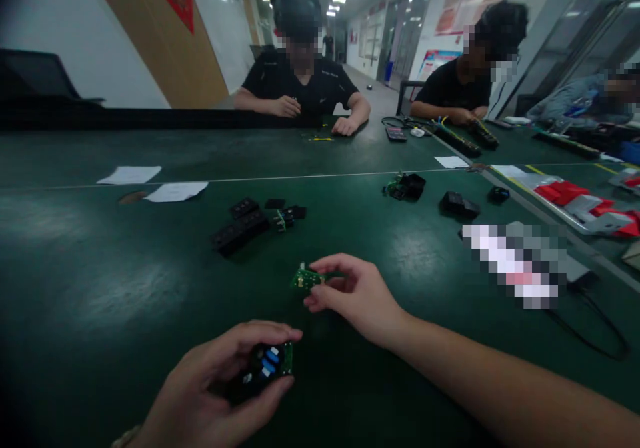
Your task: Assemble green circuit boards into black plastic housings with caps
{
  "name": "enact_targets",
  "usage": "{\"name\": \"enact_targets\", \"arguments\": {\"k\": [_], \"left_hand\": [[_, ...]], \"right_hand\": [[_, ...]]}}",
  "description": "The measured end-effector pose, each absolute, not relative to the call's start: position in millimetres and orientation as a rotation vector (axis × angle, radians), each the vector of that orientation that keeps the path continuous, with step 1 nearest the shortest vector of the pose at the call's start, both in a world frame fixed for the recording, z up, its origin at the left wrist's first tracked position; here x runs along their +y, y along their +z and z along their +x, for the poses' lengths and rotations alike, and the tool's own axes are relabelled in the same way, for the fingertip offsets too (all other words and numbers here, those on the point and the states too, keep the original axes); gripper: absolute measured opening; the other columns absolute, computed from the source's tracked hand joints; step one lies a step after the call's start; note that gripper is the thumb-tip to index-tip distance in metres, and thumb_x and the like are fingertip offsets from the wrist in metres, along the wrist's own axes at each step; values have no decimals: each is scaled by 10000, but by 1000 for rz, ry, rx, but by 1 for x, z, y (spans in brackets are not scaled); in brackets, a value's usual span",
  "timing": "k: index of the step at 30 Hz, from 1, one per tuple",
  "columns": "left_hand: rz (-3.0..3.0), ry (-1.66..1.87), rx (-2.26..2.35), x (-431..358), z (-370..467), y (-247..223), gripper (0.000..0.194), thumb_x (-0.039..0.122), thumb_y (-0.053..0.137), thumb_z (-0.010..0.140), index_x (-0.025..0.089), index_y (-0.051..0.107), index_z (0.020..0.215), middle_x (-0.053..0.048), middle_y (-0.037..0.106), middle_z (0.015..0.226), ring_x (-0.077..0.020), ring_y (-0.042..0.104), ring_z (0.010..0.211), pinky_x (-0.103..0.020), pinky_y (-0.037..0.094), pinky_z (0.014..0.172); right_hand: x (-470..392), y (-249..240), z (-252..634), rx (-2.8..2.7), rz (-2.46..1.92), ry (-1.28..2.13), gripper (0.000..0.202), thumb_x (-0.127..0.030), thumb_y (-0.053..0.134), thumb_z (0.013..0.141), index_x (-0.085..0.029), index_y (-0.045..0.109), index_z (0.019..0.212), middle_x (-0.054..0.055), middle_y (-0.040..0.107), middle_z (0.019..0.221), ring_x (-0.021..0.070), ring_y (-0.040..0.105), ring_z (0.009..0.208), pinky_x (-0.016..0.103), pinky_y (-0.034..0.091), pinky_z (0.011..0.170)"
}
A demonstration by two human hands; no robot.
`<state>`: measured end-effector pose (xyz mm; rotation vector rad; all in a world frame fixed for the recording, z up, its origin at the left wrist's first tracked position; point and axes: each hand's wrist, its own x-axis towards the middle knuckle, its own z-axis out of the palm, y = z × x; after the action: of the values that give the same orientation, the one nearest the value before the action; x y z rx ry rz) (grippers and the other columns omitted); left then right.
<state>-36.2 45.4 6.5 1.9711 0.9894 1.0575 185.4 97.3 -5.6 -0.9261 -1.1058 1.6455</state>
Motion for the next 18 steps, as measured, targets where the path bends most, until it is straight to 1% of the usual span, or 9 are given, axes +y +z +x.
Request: {"name": "enact_targets", "arguments": {"k": [2, 4, 6, 8, 11, 12, 14, 16, 18], "left_hand": [[1946, 1041, 991, 45, -35, 7, 468, 20, 771, 732, 315, 749, 1094, 32, 870, 1017, -139, 841, 883, -133, 644, 764], [1911, 1030, 988, 45, -34, 6, 452, 31, 771, 739, 312, 762, 1092, 24, 870, 1014, -148, 843, 877, -146, 653, 763], [1873, 1015, 983, 46, -33, 5, 444, 47, 775, 748, 315, 767, 1102, 19, 868, 1031, -161, 843, 897, -167, 663, 774], [1837, 981, 998, 47, -33, 4, 428, 58, 781, 749, 308, 775, 1096, 10, 868, 1036, -178, 844, 910, -191, 673, 781], [1774, 958, 1025, 50, -32, 3, 378, 74, 785, 744, 284, 788, 1058, -5, 874, 1004, -197, 848, 882, -220, 685, 769], [1754, 960, 1034, 51, -32, 3, 366, 76, 784, 745, 277, 790, 1051, -9, 875, 994, -200, 849, 863, -226, 688, 758], [1734, 975, 1035, 52, -32, 1, 364, 76, 790, 744, 271, 792, 1051, -10, 877, 966, -197, 848, 811, -222, 689, 721], [1717, 1004, 1024, 54, -33, -2, 393, 61, 798, 741, 279, 792, 1068, -2, 877, 951, -189, 847, 783, -209, 685, 708], [1697, 1035, 995, 54, -33, -4, 432, 41, 800, 740, 301, 790, 1085, 18, 877, 932, -172, 845, 761, -179, 673, 697]], "right_hand": [[72, -5, 213, -917, -946, 1687, 257, -250, 900, 798, -206, 755, 1005, 50, 777, 1060, 156, 785, 867, 294, 658, 792], [53, 0, 226, -811, -941, 1702, 226, -230, 927, 778, -214, 769, 939, 46, 779, 1126, 133, 769, 919, 252, 646, 809], [43, 3, 225, -756, -901, 1775, 212, -244, 931, 781, -219, 770, 918, 43, 782, 1130, 138, 761, 960, 273, 640, 858], [42, 3, 217, -742, -852, 1827, 202, -296, 911, 810, -217, 774, 935, 46, 779, 1122, 149, 752, 990, 304, 631, 902], [51, -3, 202, -816, -805, 1810, 196, -254, 926, 783, -209, 766, 887, 27, 770, 1106, 122, 743, 930, 271, 610, 880], [55, -6, 198, -844, -798, 1791, 195, -237, 923, 782, -208, 763, 889, 24, 766, 1111, 122, 740, 948, 267, 600, 895], [60, -12, 193, -892, -787, 1748, 297, -194, 930, 754, -233, 758, 994, 17, 762, 1109, 138, 739, 1005, 280, 591, 927], [61, -15, 193, -946, -810, 1743, 511, -138, 930, 726, -272, 714, 1169, 23, 753, 1153, 161, 735, 1070, 309, 595, 943], [59, -17, 195, -1042, -824, 1747, 591, -103, 920, 713, -278, 689, 1227, 40, 734, 1198, 176, 730, 1089, 328, 608, 929]]}}
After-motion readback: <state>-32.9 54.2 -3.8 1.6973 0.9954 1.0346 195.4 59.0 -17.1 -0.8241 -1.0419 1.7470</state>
